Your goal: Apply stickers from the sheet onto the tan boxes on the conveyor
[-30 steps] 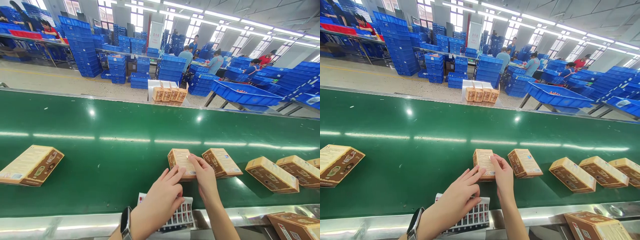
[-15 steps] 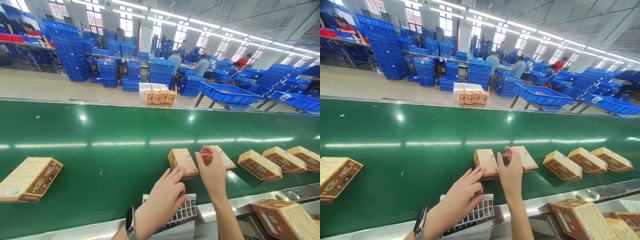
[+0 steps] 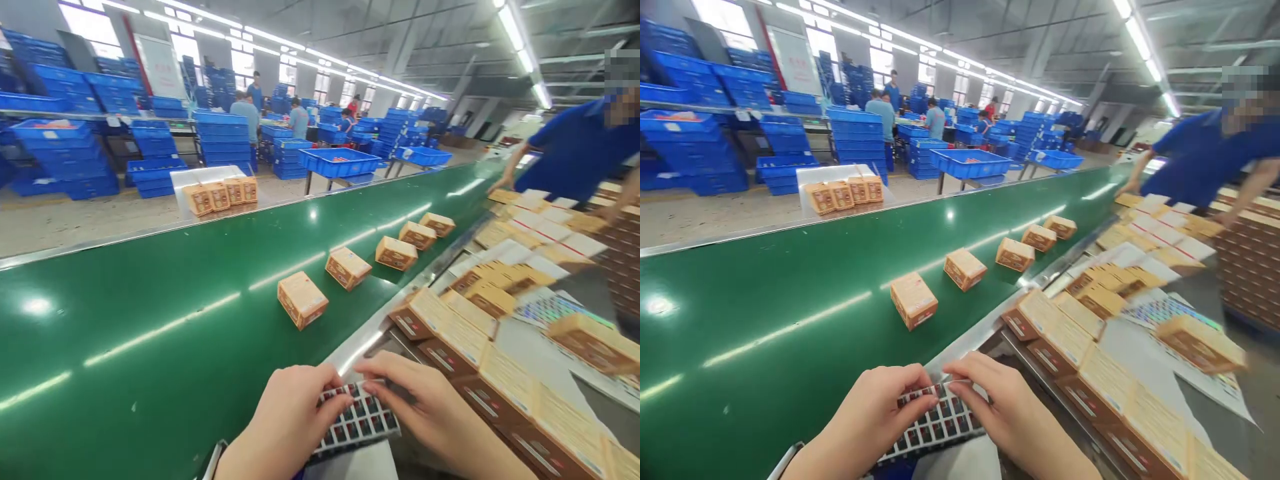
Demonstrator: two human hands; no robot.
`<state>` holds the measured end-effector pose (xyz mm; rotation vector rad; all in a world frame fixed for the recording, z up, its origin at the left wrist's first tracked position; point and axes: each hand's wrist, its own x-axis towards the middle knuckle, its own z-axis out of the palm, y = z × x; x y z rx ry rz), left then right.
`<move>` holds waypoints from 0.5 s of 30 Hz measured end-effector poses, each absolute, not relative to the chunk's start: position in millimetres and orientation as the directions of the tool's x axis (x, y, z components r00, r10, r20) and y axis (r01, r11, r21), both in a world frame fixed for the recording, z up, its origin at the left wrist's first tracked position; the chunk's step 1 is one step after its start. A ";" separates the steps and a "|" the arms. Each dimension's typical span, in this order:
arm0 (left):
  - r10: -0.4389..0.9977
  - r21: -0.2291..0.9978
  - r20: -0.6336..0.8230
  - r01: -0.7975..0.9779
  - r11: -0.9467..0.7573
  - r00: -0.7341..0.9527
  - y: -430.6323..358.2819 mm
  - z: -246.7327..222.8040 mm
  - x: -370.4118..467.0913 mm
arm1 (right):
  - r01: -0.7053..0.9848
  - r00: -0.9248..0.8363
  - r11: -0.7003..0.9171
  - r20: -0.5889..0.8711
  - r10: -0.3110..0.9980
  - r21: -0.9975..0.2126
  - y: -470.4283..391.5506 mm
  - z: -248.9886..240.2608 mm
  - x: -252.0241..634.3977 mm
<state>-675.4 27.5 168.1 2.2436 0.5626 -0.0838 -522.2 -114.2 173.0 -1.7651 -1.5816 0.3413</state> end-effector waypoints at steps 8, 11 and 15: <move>0.188 0.600 -0.298 0.336 -0.725 0.936 -2.1 173.0 -642.4 | 0.940 0.150 0.015 0.452 0.879 -0.341 -160.6 178.4 -525.9; 0.189 0.646 -0.288 0.336 -0.685 0.939 -12.9 165.5 -627.6 | 0.982 0.088 0.018 0.541 0.836 -0.186 -170.5 172.7 -519.0; 0.138 0.777 -0.289 0.316 -0.544 0.947 -23.6 153.1 -610.9 | 0.994 0.096 -0.039 0.624 0.775 -0.105 -183.2 159.3 -511.7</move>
